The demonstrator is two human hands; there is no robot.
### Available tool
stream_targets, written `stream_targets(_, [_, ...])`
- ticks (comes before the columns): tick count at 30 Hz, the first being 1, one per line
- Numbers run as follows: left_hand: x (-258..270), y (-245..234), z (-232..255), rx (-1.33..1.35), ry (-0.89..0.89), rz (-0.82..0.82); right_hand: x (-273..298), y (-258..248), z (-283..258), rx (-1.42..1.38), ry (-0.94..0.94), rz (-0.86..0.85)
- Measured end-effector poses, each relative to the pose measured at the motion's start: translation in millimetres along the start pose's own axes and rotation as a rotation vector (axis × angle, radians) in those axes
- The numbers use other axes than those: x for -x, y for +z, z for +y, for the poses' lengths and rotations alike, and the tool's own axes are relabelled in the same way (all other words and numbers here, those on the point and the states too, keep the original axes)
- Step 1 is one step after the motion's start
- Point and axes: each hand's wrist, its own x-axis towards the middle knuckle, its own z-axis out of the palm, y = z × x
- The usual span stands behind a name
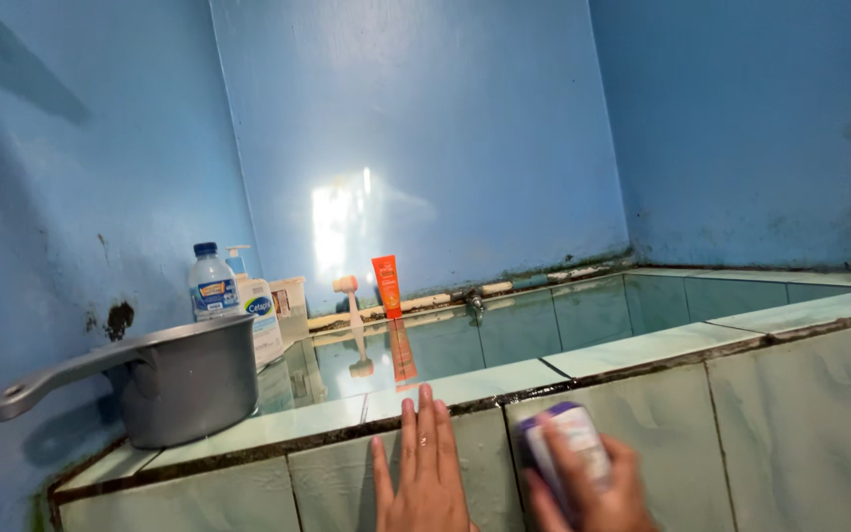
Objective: The person uses a purple scrub brush to scrub the tiled wall of a bathtub. They move the brush back and forth across the tiles, focusing on the grout lines and the surface of the tiles.
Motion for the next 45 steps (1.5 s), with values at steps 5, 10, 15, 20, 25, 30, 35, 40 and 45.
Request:
stream_targets(5, [6.4, 33.7, -17.4, -0.097, 0.121, 0.4, -13.4, 3.0, -45.8, -0.033, -0.181, -0.273])
stream_targets(10, [17.4, 70.6, -34.8, -0.256, 0.061, 0.576, -49.0, -46.6, -43.8, 0.071, 0.204, -0.082])
stream_targets(15, [30.2, 76.5, -59.9, -0.27, 0.071, 0.64, -41.5, -8.4, -127.5, -0.188, -0.056, 0.027])
stream_targets(20, [33.1, 64.0, -64.9, -0.31, 0.065, 0.639, -51.0, -22.5, -128.9, -0.171, -0.045, -0.034])
stream_targets(25, [41.0, 59.0, -59.1, -0.259, 0.091, 0.554, -41.6, -26.7, -95.4, 0.054, 0.439, 0.097])
stream_targets(30, [38.6, 48.0, -53.5, -0.269, 0.125, 0.58, -23.8, 0.3, -124.5, -0.062, 0.046, 0.007])
stream_targets(35, [36.8, 12.0, -44.6, -0.176, 0.023, 0.002, -45.1, -34.3, -101.8, -0.103, 0.215, 0.037])
stream_targets(40, [32.6, -17.6, -25.4, -0.078, 0.011, -0.26, -40.5, -39.7, -84.4, 0.073, 0.397, 0.098])
stream_targets(45, [28.3, -34.0, 2.6, -0.044, 0.082, -0.142, -25.0, -47.0, -87.1, -0.035, 0.159, -0.096])
